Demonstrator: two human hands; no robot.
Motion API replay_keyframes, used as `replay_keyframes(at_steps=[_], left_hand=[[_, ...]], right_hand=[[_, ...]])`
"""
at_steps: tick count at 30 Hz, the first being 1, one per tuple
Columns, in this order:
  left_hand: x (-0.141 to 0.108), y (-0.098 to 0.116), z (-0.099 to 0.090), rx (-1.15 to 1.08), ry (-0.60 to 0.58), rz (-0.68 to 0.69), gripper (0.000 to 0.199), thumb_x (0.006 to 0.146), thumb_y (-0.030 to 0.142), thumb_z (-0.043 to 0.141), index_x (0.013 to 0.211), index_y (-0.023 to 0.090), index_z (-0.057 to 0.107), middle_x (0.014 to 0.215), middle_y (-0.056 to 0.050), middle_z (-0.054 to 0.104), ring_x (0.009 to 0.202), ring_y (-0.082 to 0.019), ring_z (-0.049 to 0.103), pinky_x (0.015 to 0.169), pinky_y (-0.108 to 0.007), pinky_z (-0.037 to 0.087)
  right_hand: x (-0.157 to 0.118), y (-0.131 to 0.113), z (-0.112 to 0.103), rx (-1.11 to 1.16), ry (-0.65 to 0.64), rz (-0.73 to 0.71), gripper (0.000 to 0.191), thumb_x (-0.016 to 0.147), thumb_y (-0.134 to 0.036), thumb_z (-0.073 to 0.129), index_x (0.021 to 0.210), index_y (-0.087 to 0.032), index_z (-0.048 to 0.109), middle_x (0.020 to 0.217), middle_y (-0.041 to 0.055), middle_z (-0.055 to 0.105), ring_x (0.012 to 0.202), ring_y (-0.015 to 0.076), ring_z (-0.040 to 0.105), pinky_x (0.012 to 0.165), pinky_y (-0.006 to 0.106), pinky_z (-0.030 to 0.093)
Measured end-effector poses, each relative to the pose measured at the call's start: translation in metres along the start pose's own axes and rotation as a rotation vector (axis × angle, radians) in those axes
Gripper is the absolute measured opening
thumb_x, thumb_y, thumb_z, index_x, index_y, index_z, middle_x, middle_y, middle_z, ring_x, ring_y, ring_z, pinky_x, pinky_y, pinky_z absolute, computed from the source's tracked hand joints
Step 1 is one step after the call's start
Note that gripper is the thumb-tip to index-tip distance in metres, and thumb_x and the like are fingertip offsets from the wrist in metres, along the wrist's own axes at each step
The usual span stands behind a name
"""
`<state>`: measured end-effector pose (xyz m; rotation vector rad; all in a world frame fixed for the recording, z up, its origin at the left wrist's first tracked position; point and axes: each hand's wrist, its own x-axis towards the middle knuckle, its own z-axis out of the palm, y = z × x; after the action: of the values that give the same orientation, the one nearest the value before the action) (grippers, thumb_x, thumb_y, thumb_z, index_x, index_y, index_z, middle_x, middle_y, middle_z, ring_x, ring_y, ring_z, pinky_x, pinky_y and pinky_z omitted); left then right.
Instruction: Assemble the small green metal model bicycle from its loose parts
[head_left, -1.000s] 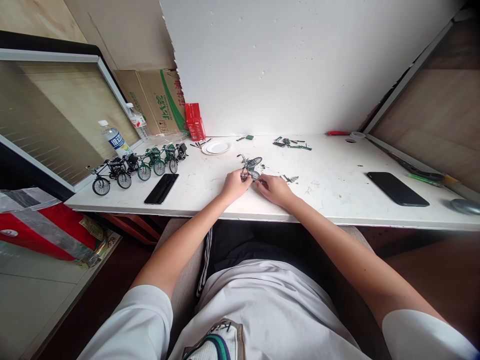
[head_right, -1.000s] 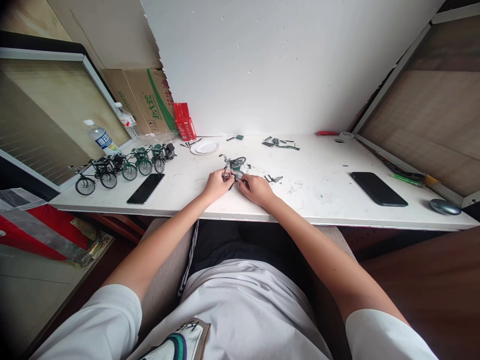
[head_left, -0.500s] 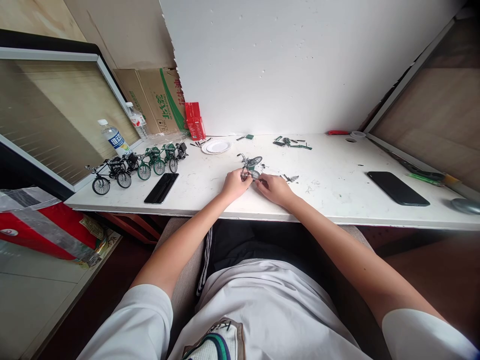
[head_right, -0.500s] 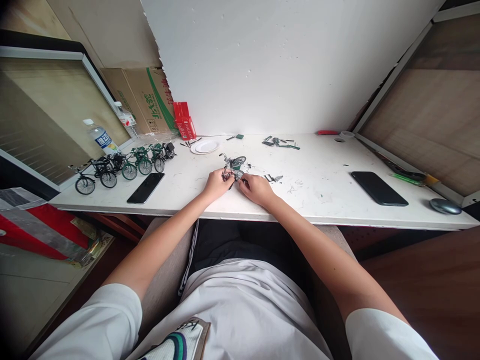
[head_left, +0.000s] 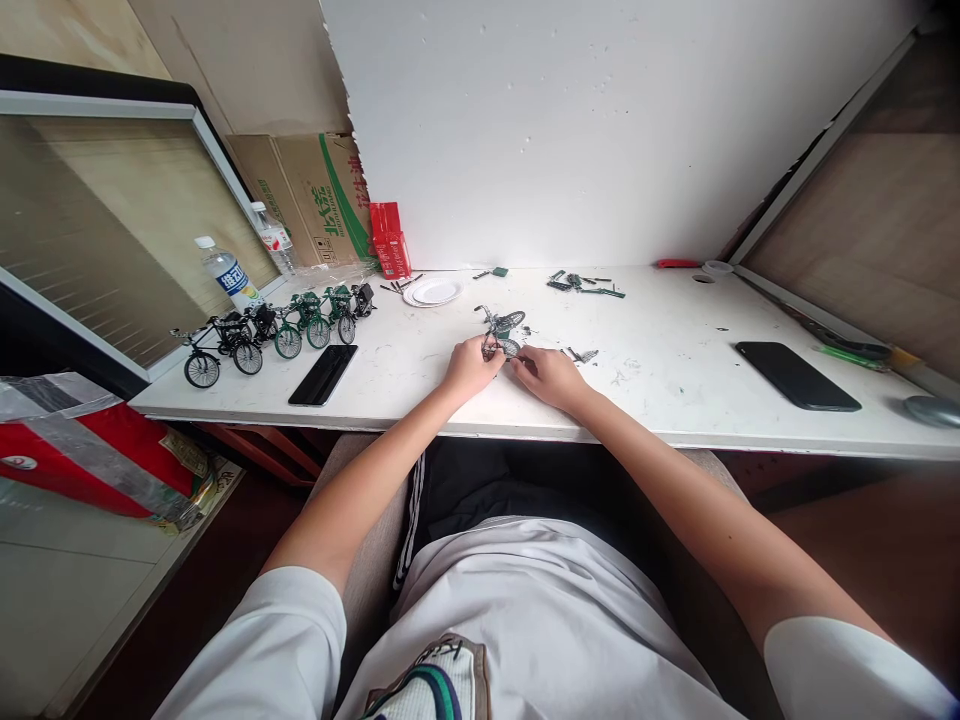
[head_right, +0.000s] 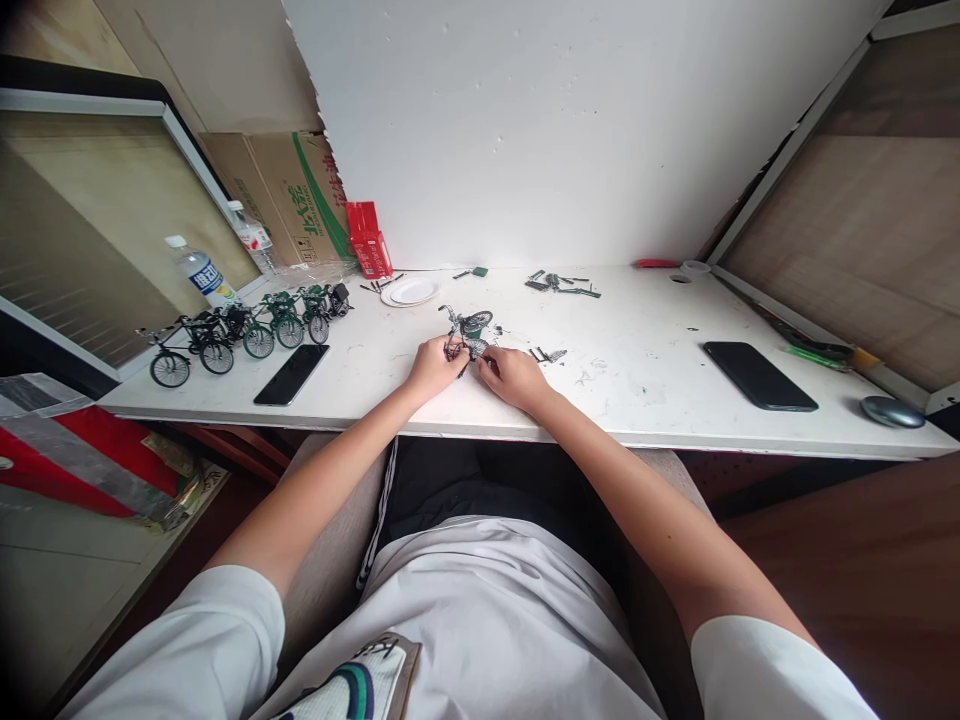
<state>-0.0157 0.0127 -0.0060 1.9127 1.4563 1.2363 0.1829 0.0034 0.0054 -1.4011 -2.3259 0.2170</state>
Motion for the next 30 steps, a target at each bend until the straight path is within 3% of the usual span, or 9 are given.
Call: replay_keyframes(at_steps=[30], left_hand=[[0.0001, 0.0009, 0.0, 0.0, 0.004, -0.005, 0.013, 0.092, 0.024, 0.067, 0.099, 0.02, 0.078, 0.106, -0.008, 0.083, 0.1, -0.025, 0.077, 0.096, -0.034, 0.058]], right_hand=[[-0.0003, -0.0007, 0.0, -0.012, -0.016, 0.014, 0.037, 0.108, -0.042, 0.045, 0.112, -0.017, 0.073, 0.085, 0.0105, 0.079, 0.072, 0.0239, 0.068, 0.064, 0.031, 0.034]])
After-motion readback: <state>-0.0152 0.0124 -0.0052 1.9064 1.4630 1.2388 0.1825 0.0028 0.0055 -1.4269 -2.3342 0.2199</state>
